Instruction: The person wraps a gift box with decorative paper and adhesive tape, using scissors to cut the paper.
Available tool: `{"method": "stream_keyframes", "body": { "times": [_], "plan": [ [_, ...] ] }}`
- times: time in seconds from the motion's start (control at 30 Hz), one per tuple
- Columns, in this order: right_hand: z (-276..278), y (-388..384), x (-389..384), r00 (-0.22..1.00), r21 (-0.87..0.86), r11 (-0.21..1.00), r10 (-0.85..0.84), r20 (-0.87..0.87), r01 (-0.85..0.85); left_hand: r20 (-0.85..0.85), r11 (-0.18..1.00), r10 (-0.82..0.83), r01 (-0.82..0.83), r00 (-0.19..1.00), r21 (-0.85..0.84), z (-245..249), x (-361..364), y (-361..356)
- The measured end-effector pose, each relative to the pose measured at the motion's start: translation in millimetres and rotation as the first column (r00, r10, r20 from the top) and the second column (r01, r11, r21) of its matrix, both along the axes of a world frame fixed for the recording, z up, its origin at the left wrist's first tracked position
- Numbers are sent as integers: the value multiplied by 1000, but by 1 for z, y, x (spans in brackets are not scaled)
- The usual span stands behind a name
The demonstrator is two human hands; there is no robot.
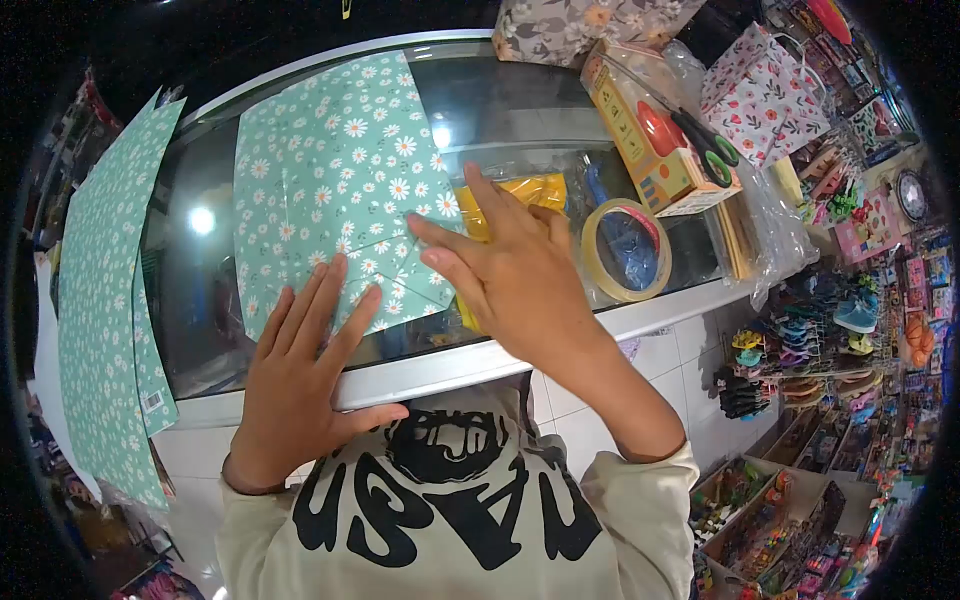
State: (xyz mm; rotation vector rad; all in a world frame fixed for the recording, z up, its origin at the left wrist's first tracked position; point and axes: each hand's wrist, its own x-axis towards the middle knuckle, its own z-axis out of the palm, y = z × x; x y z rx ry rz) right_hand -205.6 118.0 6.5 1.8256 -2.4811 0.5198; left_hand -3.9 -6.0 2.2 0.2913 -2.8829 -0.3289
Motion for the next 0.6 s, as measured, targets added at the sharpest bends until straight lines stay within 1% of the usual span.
{"method": "stream_keyframes", "body": {
  "times": [0.03,0.07,0.17,0.27,0.37,0.47,0.5,0.57,0.6],
  "plan": [
    [0,0,-2,999,0,1000,-7,42,7,-7,1000,0,0,1000,1,-1,0,0],
    [0,0,0,1000,-11,1000,-8,21,8,-16,1000,2,-2,1000,3,-1,0,0],
    [1,2,-3,999,29,1000,-10,40,9,-22,1000,-1,1,1000,-5,-2,-1,1],
    [1,6,-14,990,-21,1000,11,140,-9,-29,1000,-10,9,1000,-21,0,-1,2],
    [5,8,-15,912,-164,986,51,407,18,-40,999,-9,8,999,-35,0,0,3],
    [16,6,7,950,-250,967,128,284,-55,-39,997,-13,11,999,-71,-3,0,1],
    [17,4,13,948,-209,970,177,263,-123,-34,996,-18,15,999,-85,-4,1,1],
    [16,2,22,933,-123,959,279,226,-257,-68,1000,-17,19,998,24,-5,1,0],
    [13,2,26,941,-89,961,274,201,-261,-87,997,-13,20,996,78,-5,2,-1]
  ]
}}
